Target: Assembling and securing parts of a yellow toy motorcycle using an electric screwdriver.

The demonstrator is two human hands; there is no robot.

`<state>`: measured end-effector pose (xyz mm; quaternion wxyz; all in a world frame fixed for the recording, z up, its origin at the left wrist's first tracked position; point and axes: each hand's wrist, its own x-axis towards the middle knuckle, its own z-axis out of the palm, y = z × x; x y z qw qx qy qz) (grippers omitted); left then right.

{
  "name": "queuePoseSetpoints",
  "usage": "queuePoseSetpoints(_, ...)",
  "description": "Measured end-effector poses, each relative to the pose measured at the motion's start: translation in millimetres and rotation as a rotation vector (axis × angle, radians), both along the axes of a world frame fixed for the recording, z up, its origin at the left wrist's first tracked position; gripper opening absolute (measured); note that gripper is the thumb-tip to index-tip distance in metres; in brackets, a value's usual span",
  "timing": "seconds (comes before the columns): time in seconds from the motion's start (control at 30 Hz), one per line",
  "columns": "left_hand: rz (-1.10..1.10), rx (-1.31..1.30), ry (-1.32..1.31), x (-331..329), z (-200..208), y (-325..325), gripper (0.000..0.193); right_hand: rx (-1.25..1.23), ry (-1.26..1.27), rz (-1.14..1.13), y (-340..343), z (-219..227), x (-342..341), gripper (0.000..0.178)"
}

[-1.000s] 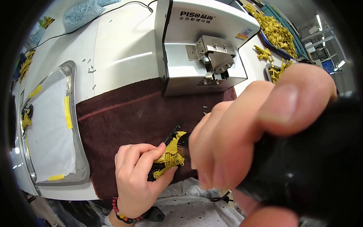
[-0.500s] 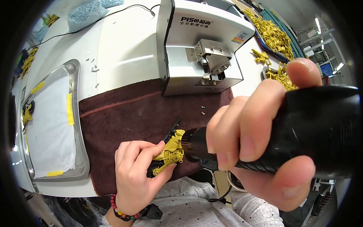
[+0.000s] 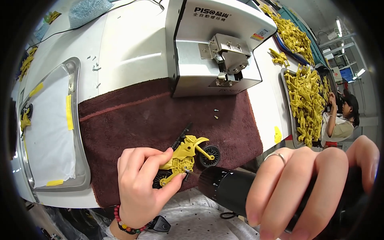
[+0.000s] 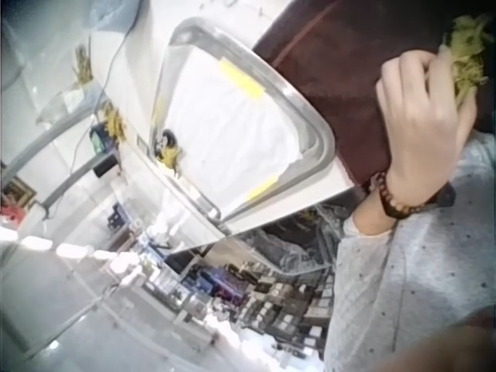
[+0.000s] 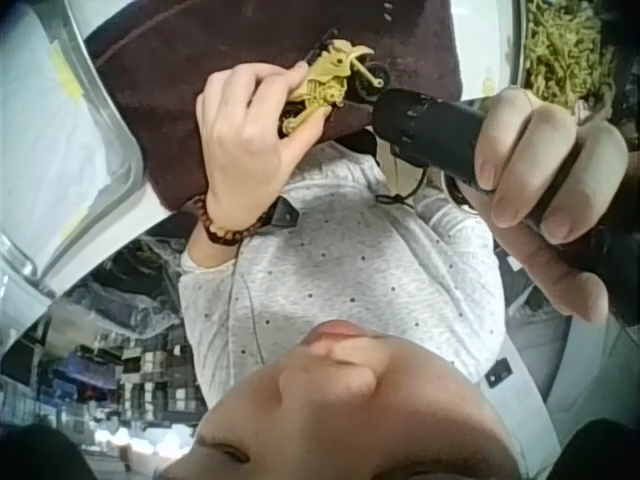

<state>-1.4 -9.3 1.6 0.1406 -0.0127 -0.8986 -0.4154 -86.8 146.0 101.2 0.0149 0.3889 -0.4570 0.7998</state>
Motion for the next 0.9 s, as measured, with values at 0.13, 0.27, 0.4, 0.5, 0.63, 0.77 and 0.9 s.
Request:
queuePoseSetpoints(0.13,0.011,-0.01,-0.006,1.1,-3.6,-1.4,0.042,-0.007,-0.045,-0.045,-6.4,-9.1,1.7,0.051)
queuePoseSetpoints(0.27,0.01,-0.004,-0.007,0.7,-1.8,-1.6,0.041,0.012,-0.074,-0.095,-7.5,-6.9,4.6,0.052)
queuePoseSetpoints(0.4,0.04,-0.02,0.042,-0.3,6.1,2.8,0.04,-0.08,-0.072,-0.09,-0.5,-4.2,6.5,0.051)
queuePoseSetpoints(0.5,0.034,-0.079,0.133,2.2,4.2,2.4,0.032,-0.078,-0.098,-0.05,2.2,-2.4,5.7,0.05)
queuePoseSetpoints(0.63,0.04,-0.127,0.163,6.2,2.4,1.0,0.019,-0.075,-0.11,-0.012,3.3,-3.3,5.4,0.05)
queuePoseSetpoints(0.77,0.258,-0.192,0.104,4.0,1.7,2.0,0.019,-0.092,-0.084,-0.092,-0.8,-7.2,6.2,0.049)
queuePoseSetpoints(0.9,0.263,-0.133,0.093,1.0,4.5,2.9,0.031,-0.047,-0.045,-0.054,0.0,-9.7,3.9,0.05)
